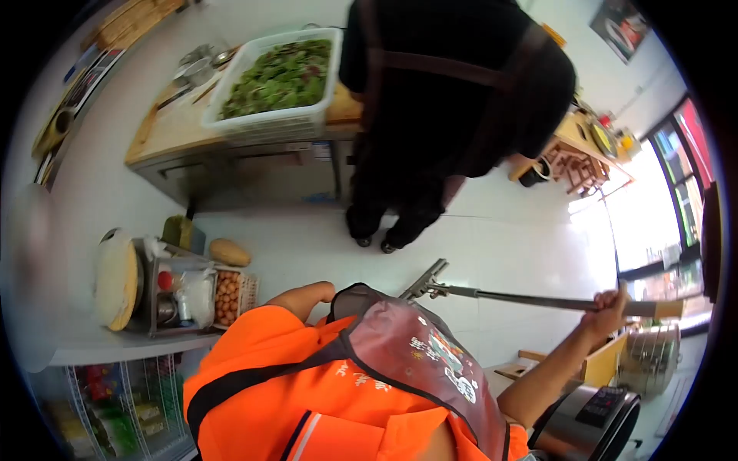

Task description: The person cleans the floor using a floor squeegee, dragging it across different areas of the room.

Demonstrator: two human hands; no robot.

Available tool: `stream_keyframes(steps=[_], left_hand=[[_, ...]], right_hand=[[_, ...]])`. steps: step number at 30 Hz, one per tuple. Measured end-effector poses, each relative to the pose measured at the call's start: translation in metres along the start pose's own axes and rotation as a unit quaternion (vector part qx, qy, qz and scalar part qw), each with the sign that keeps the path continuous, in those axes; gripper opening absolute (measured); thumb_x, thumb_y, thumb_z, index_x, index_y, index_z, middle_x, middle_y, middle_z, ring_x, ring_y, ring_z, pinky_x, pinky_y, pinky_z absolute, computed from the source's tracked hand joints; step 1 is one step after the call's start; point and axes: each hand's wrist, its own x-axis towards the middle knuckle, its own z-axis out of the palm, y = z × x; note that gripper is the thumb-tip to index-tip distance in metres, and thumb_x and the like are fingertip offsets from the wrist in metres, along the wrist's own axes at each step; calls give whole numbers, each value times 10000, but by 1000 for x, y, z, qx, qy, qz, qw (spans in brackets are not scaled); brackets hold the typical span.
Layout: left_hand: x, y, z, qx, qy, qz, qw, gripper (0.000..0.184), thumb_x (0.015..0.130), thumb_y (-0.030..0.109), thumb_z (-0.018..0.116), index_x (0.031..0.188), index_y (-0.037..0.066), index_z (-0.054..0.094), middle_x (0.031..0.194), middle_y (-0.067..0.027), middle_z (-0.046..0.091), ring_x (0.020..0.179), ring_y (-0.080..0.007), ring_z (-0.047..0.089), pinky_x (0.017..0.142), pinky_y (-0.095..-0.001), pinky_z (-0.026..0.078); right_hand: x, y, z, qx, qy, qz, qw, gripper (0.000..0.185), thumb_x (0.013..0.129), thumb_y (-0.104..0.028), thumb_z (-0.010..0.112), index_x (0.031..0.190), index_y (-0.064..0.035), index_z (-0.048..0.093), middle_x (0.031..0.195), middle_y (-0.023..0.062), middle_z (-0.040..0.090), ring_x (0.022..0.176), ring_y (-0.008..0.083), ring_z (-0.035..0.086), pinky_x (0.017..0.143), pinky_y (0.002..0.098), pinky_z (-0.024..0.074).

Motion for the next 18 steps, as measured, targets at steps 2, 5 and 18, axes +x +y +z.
stream_keyframes(steps=[2, 5, 18], left_hand=[[8, 33, -13, -18, 10, -6, 1000, 507, 795, 482, 521, 979, 32, 662, 1041, -207, 600, 974, -354, 570, 832, -420, 450], [15, 116, -41, -113, 29, 19, 993, 474, 814, 451, 515, 957, 21, 655, 983, -183, 616, 929, -315, 580, 806, -395, 454], [-3, 487, -292, -321, 152, 322, 878, 338, 892, 289, 503, 993, -16, 610, 846, -71, 629, 808, -142, 570, 747, -269, 440]], right_hand=[[35, 14, -16, 24, -4, 41, 999, 207, 858, -82, 578, 706, -108, 440, 544, -22, 373, 431, 63, 341, 355, 190, 278], [97, -1, -6, -10, -50, -2, 999, 167, 812, -43, 595, 707, -62, 466, 530, -10, 379, 404, 80, 337, 368, 212, 298], [325, 79, -107, -139, -53, -28, 988, 168, 785, -87, 625, 686, -31, 501, 499, 22, 455, 399, 109, 427, 401, 234, 345]])
